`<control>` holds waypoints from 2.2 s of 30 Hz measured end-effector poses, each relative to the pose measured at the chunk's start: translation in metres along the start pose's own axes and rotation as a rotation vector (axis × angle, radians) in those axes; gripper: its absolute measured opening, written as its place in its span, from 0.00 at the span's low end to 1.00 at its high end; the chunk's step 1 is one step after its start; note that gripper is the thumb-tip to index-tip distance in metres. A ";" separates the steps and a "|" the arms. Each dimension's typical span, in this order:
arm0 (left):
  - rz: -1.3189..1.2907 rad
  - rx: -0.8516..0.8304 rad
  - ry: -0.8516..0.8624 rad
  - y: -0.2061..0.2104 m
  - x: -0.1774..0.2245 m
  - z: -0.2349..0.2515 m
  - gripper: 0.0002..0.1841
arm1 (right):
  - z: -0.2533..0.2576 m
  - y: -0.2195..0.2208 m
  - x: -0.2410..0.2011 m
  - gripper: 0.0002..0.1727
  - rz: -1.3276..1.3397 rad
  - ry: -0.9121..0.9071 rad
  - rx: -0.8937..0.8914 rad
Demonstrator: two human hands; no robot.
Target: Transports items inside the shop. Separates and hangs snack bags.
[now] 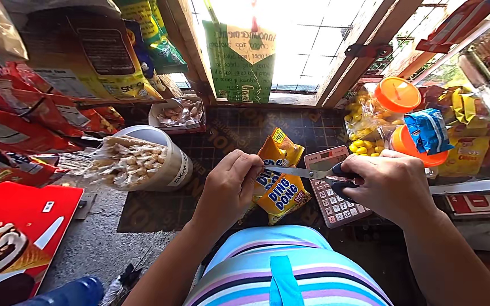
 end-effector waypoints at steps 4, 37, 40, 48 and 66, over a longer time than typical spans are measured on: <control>0.001 0.000 0.010 0.000 0.001 0.001 0.08 | 0.001 0.000 0.000 0.11 -0.008 -0.006 -0.005; 0.076 -0.124 0.145 0.005 0.010 -0.001 0.10 | 0.005 0.002 -0.002 0.11 0.095 -0.067 -0.046; 0.070 -0.116 0.149 0.004 0.010 -0.002 0.10 | 0.005 0.000 -0.004 0.10 0.095 -0.086 -0.041; 0.063 -0.113 0.144 0.004 0.011 -0.002 0.10 | 0.001 -0.004 -0.012 0.10 0.074 -0.135 -0.030; 0.030 -0.078 0.139 -0.004 0.016 0.003 0.09 | 0.002 0.003 -0.001 0.12 0.154 -0.049 -0.080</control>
Point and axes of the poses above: each hand's wrist, its own z-axis towards the middle knuckle, its own y-axis out of the palm, x = y × z, the point moved 10 cm from there along z, towards the middle knuckle, and after that the axes turned 15 degrees about x, right-handed, at the moved point
